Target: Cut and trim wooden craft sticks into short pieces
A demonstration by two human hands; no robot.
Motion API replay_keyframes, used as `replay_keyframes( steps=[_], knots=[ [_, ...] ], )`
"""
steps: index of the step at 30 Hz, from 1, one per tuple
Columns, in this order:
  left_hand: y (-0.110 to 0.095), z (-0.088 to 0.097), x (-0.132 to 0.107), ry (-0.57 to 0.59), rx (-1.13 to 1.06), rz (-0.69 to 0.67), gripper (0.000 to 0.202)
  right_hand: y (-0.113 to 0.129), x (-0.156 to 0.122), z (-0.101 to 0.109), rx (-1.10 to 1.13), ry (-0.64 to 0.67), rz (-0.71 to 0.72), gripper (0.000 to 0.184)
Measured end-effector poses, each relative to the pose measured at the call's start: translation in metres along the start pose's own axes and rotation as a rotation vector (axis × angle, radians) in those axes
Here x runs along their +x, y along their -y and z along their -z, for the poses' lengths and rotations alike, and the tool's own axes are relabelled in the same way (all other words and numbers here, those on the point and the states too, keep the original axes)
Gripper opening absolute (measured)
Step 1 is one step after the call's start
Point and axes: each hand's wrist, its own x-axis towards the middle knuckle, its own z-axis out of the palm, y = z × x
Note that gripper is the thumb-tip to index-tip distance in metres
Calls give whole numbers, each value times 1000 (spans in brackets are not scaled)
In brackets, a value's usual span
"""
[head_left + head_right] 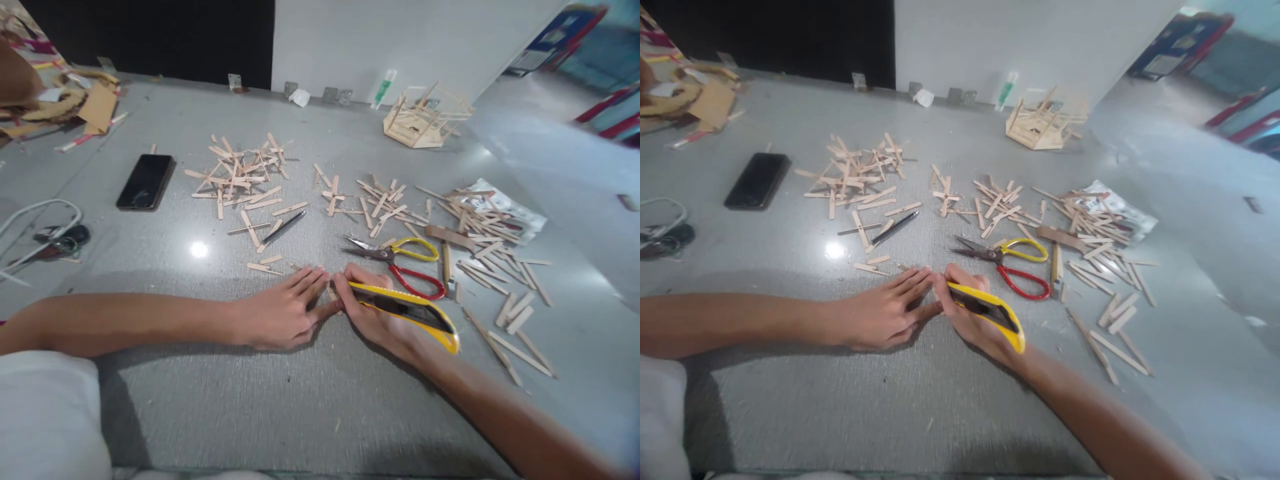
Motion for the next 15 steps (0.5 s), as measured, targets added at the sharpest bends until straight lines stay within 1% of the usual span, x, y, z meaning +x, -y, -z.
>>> replay_keyframes(
  steps=[3, 7, 11, 15],
  knots=[
    [1, 2, 1, 6, 55, -23, 65, 1, -1, -4, -5, 1, -25, 44],
    [2, 3, 2, 5, 54, -25, 65, -3, -2, -7, 17, 20, -67, 44],
    [2, 3, 2, 16, 17, -18, 65, -1, -1, -2, 23, 64, -67, 42],
    [3, 1, 1, 47, 39, -17, 65, 3, 1, 6, 35, 122, -43, 40]
  ],
)
